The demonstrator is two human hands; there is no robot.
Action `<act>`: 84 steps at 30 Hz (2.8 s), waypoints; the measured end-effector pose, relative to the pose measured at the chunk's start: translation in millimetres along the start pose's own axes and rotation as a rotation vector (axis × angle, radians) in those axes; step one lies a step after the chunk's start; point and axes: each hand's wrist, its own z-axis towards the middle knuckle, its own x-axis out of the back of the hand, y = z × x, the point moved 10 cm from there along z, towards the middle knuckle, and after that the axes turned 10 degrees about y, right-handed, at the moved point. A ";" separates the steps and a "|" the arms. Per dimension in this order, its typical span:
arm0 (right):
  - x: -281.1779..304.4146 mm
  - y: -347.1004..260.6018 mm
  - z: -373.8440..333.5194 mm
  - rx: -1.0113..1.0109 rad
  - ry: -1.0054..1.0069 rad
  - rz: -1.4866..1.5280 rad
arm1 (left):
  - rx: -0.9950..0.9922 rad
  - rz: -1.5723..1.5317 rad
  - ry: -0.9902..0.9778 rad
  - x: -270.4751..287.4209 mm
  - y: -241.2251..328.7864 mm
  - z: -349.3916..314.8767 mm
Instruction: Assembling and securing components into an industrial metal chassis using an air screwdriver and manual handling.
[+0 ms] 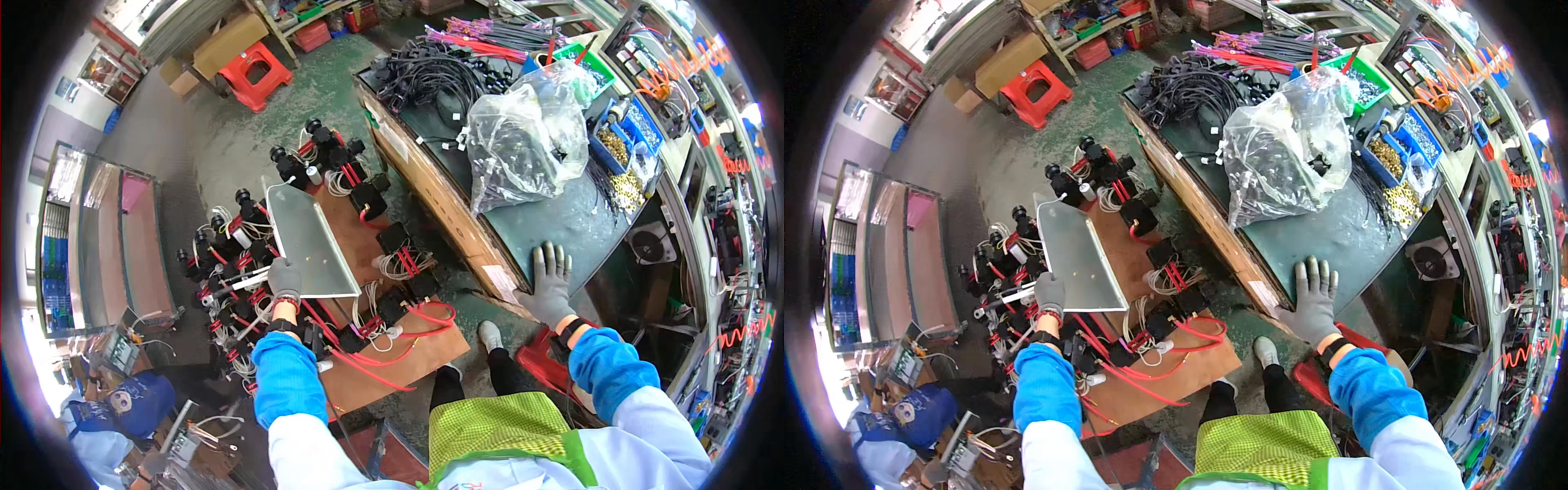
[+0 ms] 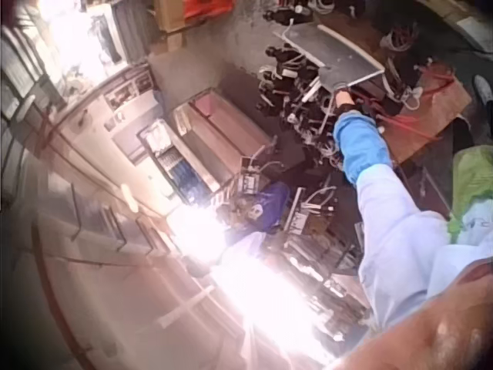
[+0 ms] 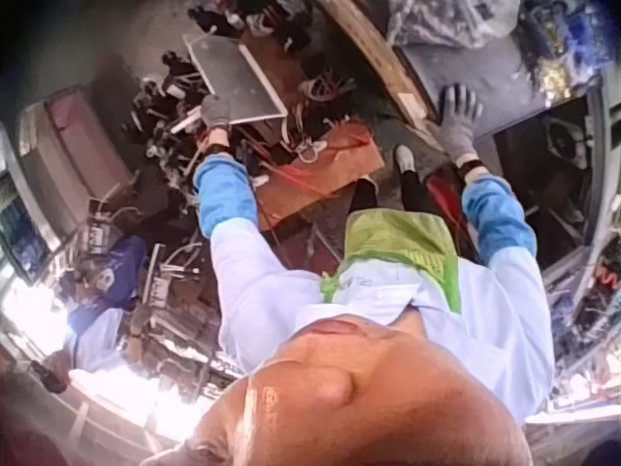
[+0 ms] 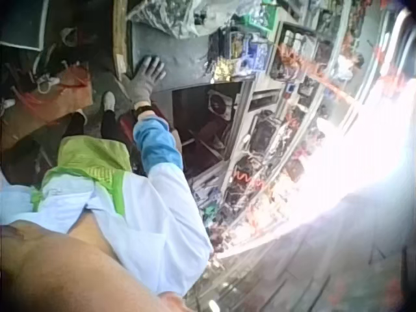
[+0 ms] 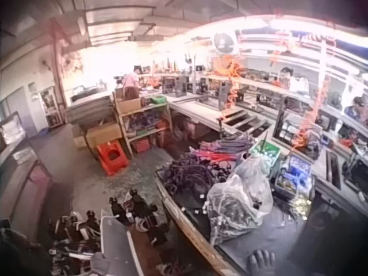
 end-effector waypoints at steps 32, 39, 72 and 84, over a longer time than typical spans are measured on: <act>-3.4 -25.2 -1.2 0.203 0.160 -0.089 | -0.093 -0.044 -1.205 -113.3 -64.7 -442.9; -10.4 -26.4 -3.4 0.192 0.146 -0.080 | -0.235 0.165 -0.164 -94.2 -15.7 -271.8; 66.7 26.3 -47.8 0.092 -0.578 0.870 | -0.379 0.117 -0.999 167.8 291.0 -448.7; 187.3 188.5 -161.9 -0.250 -0.570 1.675 | -1.057 0.170 -0.709 192.4 576.0 -418.1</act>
